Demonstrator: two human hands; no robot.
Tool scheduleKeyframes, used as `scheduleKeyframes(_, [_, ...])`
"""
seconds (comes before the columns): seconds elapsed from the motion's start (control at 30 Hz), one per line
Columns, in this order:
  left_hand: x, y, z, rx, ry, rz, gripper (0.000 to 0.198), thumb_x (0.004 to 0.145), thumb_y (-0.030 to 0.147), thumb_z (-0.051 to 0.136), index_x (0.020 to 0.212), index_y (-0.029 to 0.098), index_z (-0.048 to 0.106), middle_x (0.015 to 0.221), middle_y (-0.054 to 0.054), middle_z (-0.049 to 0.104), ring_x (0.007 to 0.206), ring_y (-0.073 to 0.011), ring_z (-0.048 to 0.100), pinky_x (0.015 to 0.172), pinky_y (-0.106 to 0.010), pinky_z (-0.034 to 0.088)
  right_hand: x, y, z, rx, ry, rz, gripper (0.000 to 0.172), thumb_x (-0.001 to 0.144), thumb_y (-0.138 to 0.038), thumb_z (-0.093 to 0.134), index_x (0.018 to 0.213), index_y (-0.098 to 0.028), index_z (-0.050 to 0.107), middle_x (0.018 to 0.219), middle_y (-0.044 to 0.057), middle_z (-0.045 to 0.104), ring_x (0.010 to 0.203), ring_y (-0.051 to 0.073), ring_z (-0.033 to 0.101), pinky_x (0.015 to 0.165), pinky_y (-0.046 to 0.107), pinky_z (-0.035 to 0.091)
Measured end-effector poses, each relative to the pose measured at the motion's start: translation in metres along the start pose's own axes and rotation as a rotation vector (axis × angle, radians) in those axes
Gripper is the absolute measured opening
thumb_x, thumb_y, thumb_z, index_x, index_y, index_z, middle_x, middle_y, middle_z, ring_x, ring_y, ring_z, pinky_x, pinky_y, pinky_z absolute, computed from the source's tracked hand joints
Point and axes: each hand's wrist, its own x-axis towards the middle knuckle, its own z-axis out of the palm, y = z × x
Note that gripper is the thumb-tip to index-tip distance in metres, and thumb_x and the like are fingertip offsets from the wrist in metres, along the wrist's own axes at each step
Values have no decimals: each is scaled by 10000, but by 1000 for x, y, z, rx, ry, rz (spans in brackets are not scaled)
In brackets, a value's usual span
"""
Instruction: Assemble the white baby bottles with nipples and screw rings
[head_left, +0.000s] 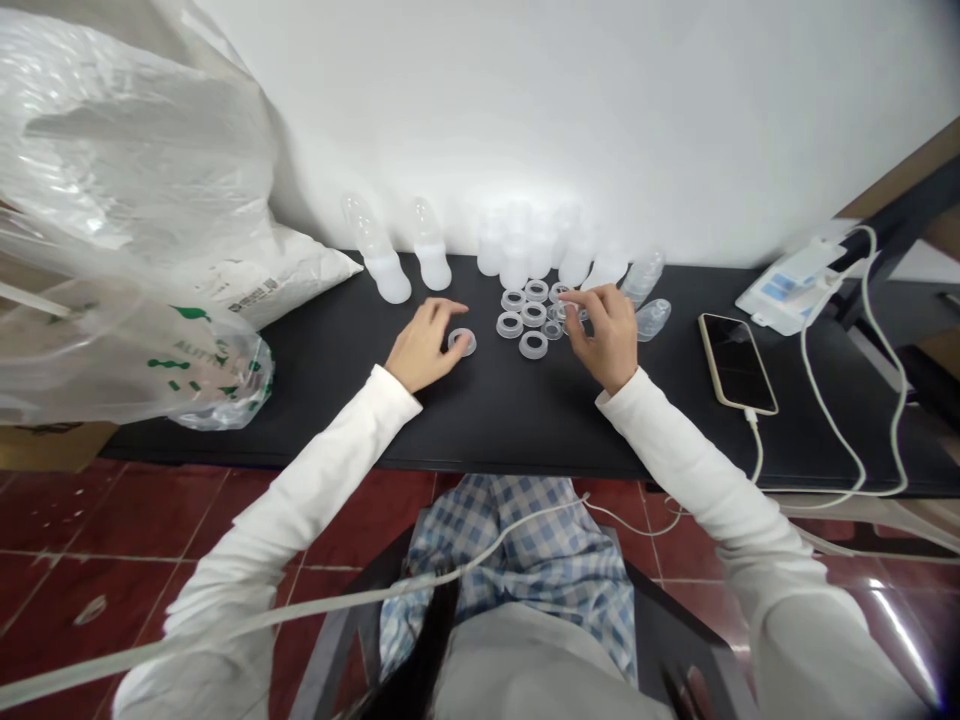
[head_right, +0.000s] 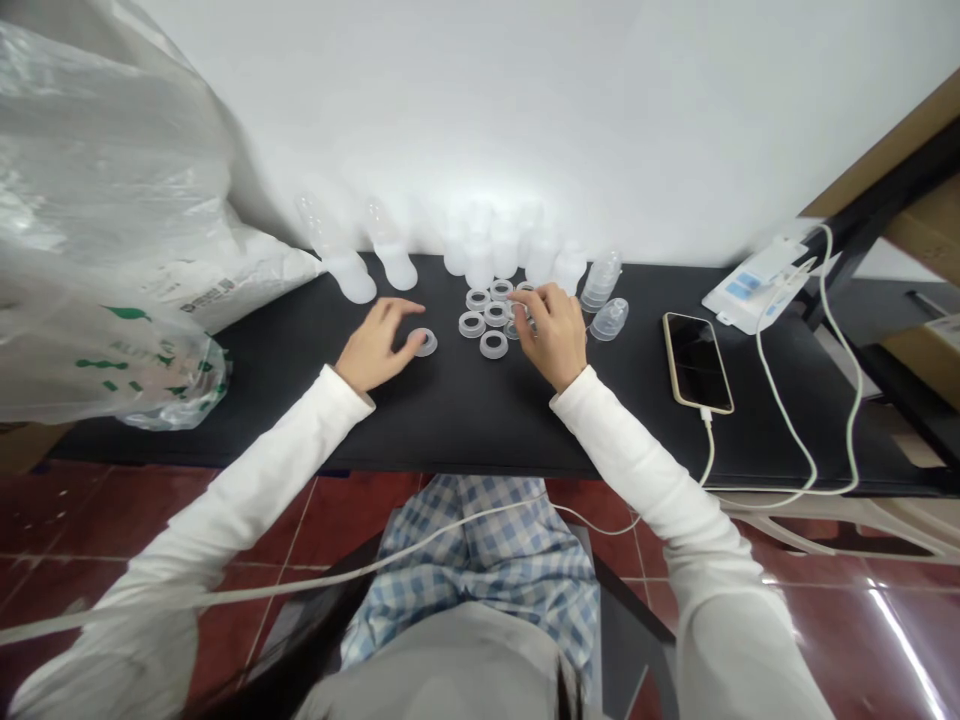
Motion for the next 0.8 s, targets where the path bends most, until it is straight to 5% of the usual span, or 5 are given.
scheduleKeyframes(0.13, [-9,-10,9,-93,-180,44,447,888,449,657,1265,212,630,1269,-125,636,1139,-281,630,1076,-519,505,-6,-4,18,102,105,-96,289,1045,-324,427,1133,-235,687,958,81,688,907,220,633,796,357,438])
scheduleKeyframes(0.3, [23,-3,37,-941,-11,-371,457,886,565,663,1161,207,591,1074,-80,727,998,-192,701,919,-382,577,-6,-3,36,227,303,-272,200,1039,-282,502,1103,-232,685,819,23,719,773,172,651,730,327,431])
scheduleKeyframes(0.4, [44,17,53,-1259,19,-437,368,921,545,637,1035,197,597,1037,-67,741,1022,-185,727,954,-377,584,-3,-3,41,246,302,-250,237,1052,-326,484,1132,-234,687,865,29,749,759,170,660,731,333,434])
scheduleKeyframes(0.67, [64,41,74,-1207,83,-271,504,841,700,658,980,239,510,837,3,696,858,-166,736,863,-365,618,9,-9,49,287,244,-152,337,1073,-408,407,1152,-238,686,808,21,703,759,169,649,741,344,401])
scheduleKeyframes(0.8, [58,41,73,-1167,9,-166,572,819,747,640,1068,250,506,854,-4,695,894,-183,748,847,-368,622,13,-11,58,314,248,-112,335,1060,-450,419,1123,-218,652,760,8,642,720,162,619,759,356,420])
